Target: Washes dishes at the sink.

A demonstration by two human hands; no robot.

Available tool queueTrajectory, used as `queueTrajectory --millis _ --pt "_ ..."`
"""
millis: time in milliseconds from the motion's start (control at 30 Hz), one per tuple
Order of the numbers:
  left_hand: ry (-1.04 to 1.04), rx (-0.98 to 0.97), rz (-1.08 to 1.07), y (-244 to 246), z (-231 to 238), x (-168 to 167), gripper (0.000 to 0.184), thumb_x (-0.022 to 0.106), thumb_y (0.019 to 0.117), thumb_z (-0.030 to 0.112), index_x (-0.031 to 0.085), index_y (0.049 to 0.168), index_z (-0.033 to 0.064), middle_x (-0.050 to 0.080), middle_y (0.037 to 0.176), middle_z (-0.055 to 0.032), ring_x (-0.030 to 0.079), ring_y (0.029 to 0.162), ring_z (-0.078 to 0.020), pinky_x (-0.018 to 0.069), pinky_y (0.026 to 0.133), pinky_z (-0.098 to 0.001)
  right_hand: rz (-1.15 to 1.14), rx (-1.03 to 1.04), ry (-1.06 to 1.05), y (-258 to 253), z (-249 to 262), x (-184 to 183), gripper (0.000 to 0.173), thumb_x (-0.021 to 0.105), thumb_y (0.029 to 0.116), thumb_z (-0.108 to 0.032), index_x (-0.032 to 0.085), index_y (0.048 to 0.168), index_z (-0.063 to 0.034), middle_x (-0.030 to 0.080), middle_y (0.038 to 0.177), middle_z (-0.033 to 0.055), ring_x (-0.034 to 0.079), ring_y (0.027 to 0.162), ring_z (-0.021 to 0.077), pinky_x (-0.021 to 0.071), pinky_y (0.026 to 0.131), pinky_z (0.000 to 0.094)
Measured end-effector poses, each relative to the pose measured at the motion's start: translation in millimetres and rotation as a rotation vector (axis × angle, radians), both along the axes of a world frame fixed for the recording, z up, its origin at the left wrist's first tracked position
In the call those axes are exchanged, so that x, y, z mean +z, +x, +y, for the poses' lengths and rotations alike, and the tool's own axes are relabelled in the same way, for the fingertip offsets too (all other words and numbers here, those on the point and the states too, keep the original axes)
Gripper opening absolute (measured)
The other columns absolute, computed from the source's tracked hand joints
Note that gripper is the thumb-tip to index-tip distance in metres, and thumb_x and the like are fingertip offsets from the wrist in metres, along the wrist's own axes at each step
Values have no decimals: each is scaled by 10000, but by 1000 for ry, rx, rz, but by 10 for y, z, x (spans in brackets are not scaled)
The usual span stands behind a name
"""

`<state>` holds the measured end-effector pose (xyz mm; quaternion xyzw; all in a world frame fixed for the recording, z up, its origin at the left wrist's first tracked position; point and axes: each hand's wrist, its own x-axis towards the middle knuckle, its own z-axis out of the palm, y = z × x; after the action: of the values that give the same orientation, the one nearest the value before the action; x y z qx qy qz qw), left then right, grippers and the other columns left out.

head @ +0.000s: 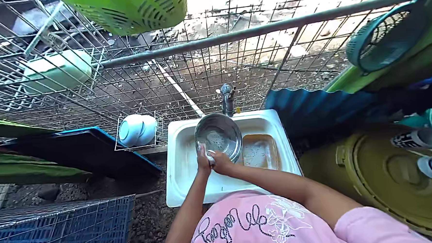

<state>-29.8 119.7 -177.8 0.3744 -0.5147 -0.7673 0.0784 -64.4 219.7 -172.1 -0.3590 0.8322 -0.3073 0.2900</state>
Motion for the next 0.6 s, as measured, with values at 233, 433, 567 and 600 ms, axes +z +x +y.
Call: queueTrajectory --millis 233,433,567,600 --pt "102 15 -81 84 -79 -226 608 235 1128 428 91 1641 135 426 1530 -245 551 1278 -317 502 1000 -468 75 296 247 -320 202 20 303 600 959 -12 656 1245 74 650 1244 316 601 1212 493 443 1029 662" --pt "37 1 26 211 -200 -177 549 226 1138 319 228 1601 25 357 1600 -215 435 1431 -257 386 1165 -438 120 326 107 -263 528 -305 613 603 997 -504 624 1392 -36 623 1396 226 563 1328 420 380 1138 630" --pt "134 -140 -3 307 -24 -174 541 223 1137 339 251 1589 44 428 1545 -214 504 1361 -264 450 1103 -441 313 289 305 -809 686 -380 798 513 1018 -555 367 1572 0 266 1686 170 101 1593 375 7 1249 649" --pt "170 -149 0 271 98 -157 541 222 1136 354 272 1578 47 459 1520 -210 529 1334 -265 472 1079 -444 324 212 231 -757 589 -457 805 513 1018 -534 306 1607 -26 203 1708 159 62 1598 363 -1 1253 641"
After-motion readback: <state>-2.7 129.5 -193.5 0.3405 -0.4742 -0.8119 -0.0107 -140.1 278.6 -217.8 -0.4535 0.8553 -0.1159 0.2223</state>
